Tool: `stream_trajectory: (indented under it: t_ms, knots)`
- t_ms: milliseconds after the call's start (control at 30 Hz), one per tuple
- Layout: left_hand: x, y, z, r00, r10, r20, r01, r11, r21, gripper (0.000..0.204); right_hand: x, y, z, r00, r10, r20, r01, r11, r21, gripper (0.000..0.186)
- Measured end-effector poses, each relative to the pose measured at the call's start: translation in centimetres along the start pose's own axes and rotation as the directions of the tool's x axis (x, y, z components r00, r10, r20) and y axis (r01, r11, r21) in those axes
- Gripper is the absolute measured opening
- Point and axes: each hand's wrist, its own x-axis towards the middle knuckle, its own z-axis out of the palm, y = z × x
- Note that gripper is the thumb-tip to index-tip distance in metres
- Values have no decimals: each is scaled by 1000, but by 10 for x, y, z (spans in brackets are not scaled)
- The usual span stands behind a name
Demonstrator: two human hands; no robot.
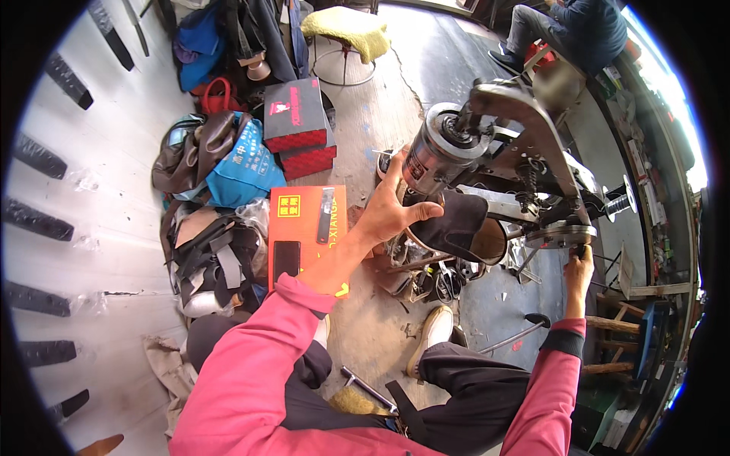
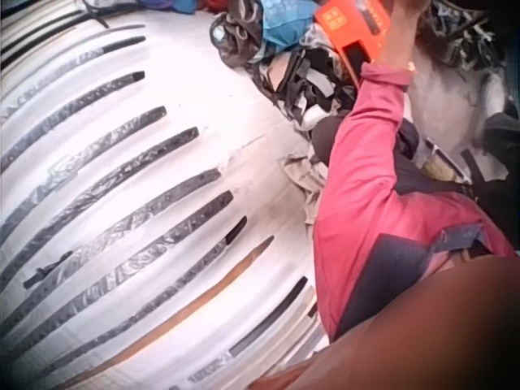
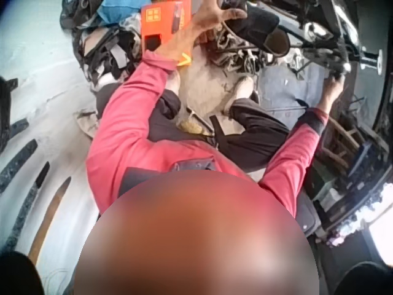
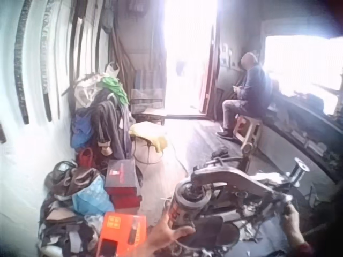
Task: The person operates a manual sewing machine to stitch a black shoe, guiding the material with both hands and turning the handwheel. They pause to trim excess thread with scissors, then resume sewing and finish by cutting the thread.
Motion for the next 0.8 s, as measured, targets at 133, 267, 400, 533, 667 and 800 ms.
stream_trajectory:
  t_ms: [133, 267, 400, 533, 667, 800]
  knots:
    - [-6, 14, 4, 972, 234, -28, -236, 957, -168, 121, -13, 24, 41, 991, -35, 126, 53, 987, -148, 46]
    - [-10, 42, 12, 981, 174, -82, -176, 984, -14, 89, -49, -11, 81, 893, 37, 449, -33, 999, -16, 48]
    - [-15, 65, 18, 961, 203, -189, -129, 930, 345, 73, -69, -62, 78, 881, 59, 470, -75, 997, 16, 34]
    - [-32, 70, 22, 903, 309, -299, -64, 783, 618, 69, -76, -79, 71, 887, 55, 459, -66, 998, 7, 33]
    - [-49, 60, 23, 892, 337, -301, -107, 805, 583, 74, -75, -75, 73, 886, 61, 460, -70, 998, 3, 30]
    - [-41, 41, 28, 939, 186, -288, -96, 949, 299, 77, -77, -79, 70, 873, 55, 485, -121, 987, 105, 24]
